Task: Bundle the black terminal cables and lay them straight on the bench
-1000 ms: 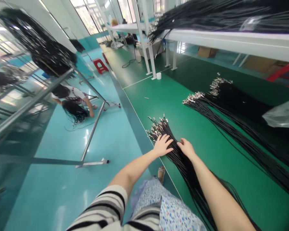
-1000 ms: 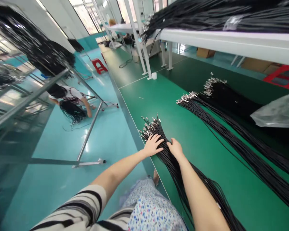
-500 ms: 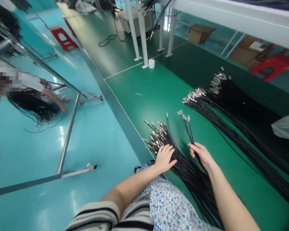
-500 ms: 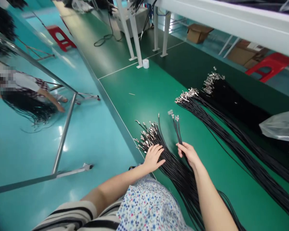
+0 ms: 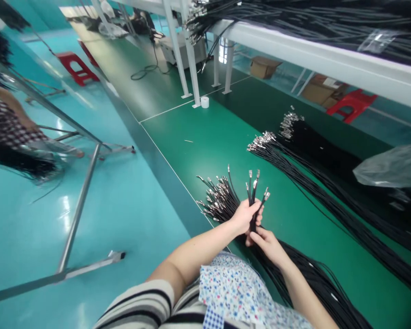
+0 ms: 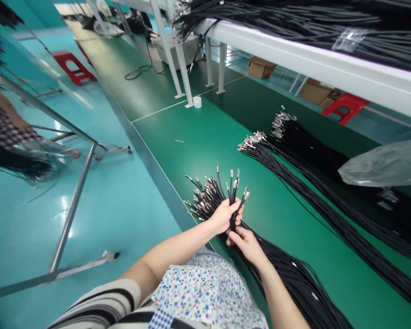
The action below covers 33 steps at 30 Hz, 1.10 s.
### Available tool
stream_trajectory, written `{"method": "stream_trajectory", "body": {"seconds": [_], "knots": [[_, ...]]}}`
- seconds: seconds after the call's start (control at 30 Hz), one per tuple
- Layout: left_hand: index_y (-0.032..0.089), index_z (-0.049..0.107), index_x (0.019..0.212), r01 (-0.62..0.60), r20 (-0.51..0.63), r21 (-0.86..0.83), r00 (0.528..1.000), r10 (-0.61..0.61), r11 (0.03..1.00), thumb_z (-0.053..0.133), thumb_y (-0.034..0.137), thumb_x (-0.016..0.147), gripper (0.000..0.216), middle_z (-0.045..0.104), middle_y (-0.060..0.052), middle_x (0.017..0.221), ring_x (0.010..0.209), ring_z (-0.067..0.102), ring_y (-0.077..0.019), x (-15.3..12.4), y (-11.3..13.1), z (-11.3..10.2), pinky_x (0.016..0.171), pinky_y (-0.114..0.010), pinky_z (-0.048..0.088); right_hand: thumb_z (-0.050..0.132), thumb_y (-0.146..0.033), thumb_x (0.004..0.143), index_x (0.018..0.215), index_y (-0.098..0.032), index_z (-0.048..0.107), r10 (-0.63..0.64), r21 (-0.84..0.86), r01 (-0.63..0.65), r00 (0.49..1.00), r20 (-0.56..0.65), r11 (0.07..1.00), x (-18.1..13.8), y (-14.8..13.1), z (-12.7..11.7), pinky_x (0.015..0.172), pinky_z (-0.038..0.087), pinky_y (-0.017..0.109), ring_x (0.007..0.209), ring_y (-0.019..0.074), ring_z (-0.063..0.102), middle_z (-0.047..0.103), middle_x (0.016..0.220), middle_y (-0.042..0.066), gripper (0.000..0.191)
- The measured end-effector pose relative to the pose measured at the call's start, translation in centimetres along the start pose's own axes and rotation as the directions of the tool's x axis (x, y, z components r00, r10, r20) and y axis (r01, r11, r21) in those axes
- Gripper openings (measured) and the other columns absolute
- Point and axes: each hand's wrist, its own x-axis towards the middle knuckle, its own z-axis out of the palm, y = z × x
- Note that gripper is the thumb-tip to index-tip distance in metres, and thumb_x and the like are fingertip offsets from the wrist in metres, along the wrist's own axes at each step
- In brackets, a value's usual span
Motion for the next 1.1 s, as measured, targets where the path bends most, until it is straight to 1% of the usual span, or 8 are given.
{"method": "stream_trajectory", "body": {"seconds": [0.13,0.27,0.4,0.5,0.63,0.83,1.0,1.1], "knots": [[0.013,0.048,0.072,-0.122,-0.122,0.248,0.98,0.156,0.961,0.055,0.042,0.074,0.03,0.042,0.004,0.052,0.037,0.037,-0.0037,-1.5,-1.2,-0.4,0.034,-0.016,0.027,0.059,-0.042,0.074,0.099,-0.019,0.059,-0.185,-0.12,0.162,0.958,-0.217,0.979,1.1,-2.7,-1.9,0.083,0.044,0.032,0.093,0.0198,0.057,0.062,0.099,0.006,0.033],[0.012,0.05,0.073,-0.186,-0.087,0.304,0.971,0.221,0.934,0.053,0.044,0.076,0.033,0.043,0.004,0.051,0.039,0.039,-0.0041,-2.4,-1.7,-0.4,0.037,-0.017,0.031,0.06,-0.042,0.072,0.091,-0.018,0.063,-0.221,-0.104,0.203,0.955,-0.198,0.974,2.6,-4.8,-2.0,0.071,0.048,0.03,0.072,0.0165,0.059,0.062,0.081,0.004,0.03],[0.01,0.052,0.08,-0.162,0.015,0.219,0.987,0.162,0.962,0.057,0.044,0.074,0.035,0.053,-0.001,0.063,0.05,0.051,-0.0077,-3.1,-1.7,-0.8,0.045,-0.02,0.041,0.057,-0.043,0.075,0.083,-0.014,0.063,-0.154,0.073,0.173,0.964,-0.219,0.982,2.9,-5.8,-1.5,0.055,0.046,0.027,0.053,0.012,0.052,0.057,0.063,0.002,0.03],[0.01,0.052,0.089,-0.067,0.101,0.205,0.994,0.047,0.977,0.061,0.044,0.071,0.039,0.057,-0.003,0.067,0.052,0.055,-0.0105,-3.6,-1.4,-1.6,0.048,-0.023,0.044,0.059,-0.04,0.074,0.087,-0.013,0.063,-0.111,0.115,0.121,0.99,-0.087,0.986,2.3,-6.3,-1.7,0.051,0.043,0.025,0.051,0.0105,0.05,0.056,0.062,0.001,0.03],[0.011,0.05,0.09,0.076,0.293,0.184,0.947,-0.128,0.98,0.059,0.047,0.072,0.04,0.061,-0.006,0.065,0.047,0.055,-0.0111,-4.1,-1.0,-2.2,0.048,-0.022,0.041,0.062,-0.037,0.072,0.085,-0.014,0.064,-0.088,0.23,0.084,0.996,0.005,0.969,1.9,-5.9,-1.7,0.054,0.044,0.025,0.056,0.0109,0.052,0.059,0.068,0.003,0.026],[0.012,0.055,0.096,0.046,0.121,0.203,0.99,-0.072,0.978,0.057,0.046,0.075,0.04,0.063,-0.01,0.082,0.074,0.06,-0.0148,-4.6,-1.4,-2.4,0.064,-0.027,0.046,0.065,-0.034,0.067,0.074,-0.016,0.059,-0.044,0.493,0.219,0.939,-0.342,0.842,1.7,-5.1,-1.2,0.057,0.046,0.023,0.06,0.0104,0.055,0.057,0.066,0.001,0.021],[0.011,0.055,0.086,0.01,0.124,0.215,0.992,-0.037,0.977,0.056,0.047,0.074,0.039,0.05,0.001,0.056,0.043,0.042,-0.0052,-5.1,-2.5,-2.5,0.04,-0.016,0.031,0.063,-0.03,0.069,0.086,-0.019,0.054,-0.001,0.501,0.131,0.968,-0.251,0.856,1.0,-6.8,-1.2,0.03,0.014,0.014,0.032,0.0023,0.016,0.023,0.043,-0.012,0.022],[0.011,0.051,0.076,0.023,0.19,0.197,0.98,-0.062,0.98,0.053,0.049,0.075,0.038,0.04,0.005,0.047,0.035,0.026,-0.0021,-5.5,-2.8,-2.1,0.035,-0.015,0.017,0.067,-0.035,0.067,0.08,-0.017,0.054,0.028,0.366,0.033,0.987,-0.159,0.93,1.2,-6.8,-0.1,0.031,0.013,0.016,0.032,0.0024,0.017,0.023,0.04,-0.012,0.027]]}}
